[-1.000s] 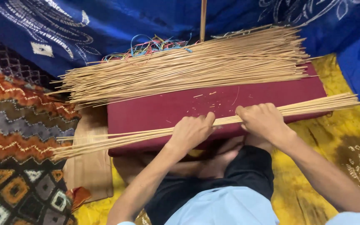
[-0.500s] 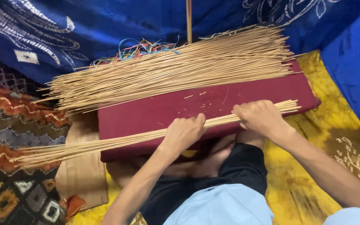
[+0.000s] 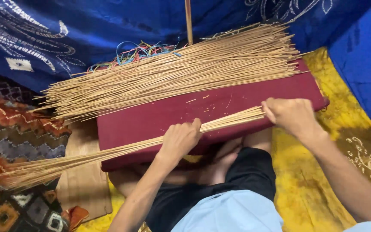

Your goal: The person gathers a bundle of bamboo sticks, aligns them on a red cushion, and ties them together with a blue string.

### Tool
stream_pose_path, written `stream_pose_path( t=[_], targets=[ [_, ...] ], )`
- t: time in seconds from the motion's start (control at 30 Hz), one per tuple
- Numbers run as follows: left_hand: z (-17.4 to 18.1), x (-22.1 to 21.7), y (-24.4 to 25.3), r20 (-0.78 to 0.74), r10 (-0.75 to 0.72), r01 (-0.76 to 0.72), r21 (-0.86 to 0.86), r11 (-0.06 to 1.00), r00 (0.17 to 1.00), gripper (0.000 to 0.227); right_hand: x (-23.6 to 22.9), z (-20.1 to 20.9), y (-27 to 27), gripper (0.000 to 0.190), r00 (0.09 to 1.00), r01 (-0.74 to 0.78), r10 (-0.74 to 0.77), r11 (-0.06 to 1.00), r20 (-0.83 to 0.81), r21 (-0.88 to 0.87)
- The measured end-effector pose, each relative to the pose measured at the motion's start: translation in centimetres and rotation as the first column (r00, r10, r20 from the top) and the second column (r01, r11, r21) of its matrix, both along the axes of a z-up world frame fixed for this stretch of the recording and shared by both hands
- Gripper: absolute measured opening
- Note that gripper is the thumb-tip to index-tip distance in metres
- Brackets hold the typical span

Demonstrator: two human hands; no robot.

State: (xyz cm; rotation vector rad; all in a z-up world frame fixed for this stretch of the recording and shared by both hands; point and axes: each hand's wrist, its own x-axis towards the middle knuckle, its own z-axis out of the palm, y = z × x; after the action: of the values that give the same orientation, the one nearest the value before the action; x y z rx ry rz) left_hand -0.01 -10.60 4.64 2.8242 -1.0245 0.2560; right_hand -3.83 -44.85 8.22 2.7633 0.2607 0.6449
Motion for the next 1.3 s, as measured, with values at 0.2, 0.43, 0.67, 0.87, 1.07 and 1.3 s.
stream_pose_path(
  t=[0.2, 0.43, 0.67, 0.87, 1.07, 1.3],
  targets=[
    [1.7, -0.4, 0.2, -0.051, 0.002, -0.004, -0.032, 0.999, 0.999, 0.019, -1.5, 5.4, -1.0, 0.033, 0.988, -0.032, 0.152, 0.240, -0.005, 0.970],
    [3.0, -1.8, -3.3, -0.140, -0.047, 0.043, -0.031, 0.999, 0.989, 0.005, 0.4, 5.1, 7.0, 0.112, 0.811, 0.151, 0.584, -0.260, 0.031, 0.954],
    [2.9, -1.9, -5.0, -0.176, -0.083, 0.073, -0.065, 0.995, 0.981, 0.009, -0.3, 5.0, 8.5, 0.120, 0.746, 0.113, 0.657, -0.287, 0.110, 0.951],
    [3.1, -2.0, -5.1, -0.134, -0.069, 0.057, -0.088, 0.994, 0.989, 0.009, -0.2, 4.3, 8.3, 0.124, 0.766, -0.023, 0.612, -0.279, 0.196, 0.960],
    [2.7, -2.4, -5.8, -0.121, -0.084, 0.072, -0.105, 0.992, 0.989, 0.012, -0.2, 4.5, 9.3, 0.121, 0.753, -0.061, 0.620, -0.268, 0.221, 0.961],
    [3.2, -2.0, -5.6, -0.111, -0.073, 0.057, -0.141, 0.988, 0.991, 0.015, 0.5, 4.4, 8.3, 0.121, 0.729, -0.102, 0.636, -0.265, 0.253, 0.959]
  ],
)
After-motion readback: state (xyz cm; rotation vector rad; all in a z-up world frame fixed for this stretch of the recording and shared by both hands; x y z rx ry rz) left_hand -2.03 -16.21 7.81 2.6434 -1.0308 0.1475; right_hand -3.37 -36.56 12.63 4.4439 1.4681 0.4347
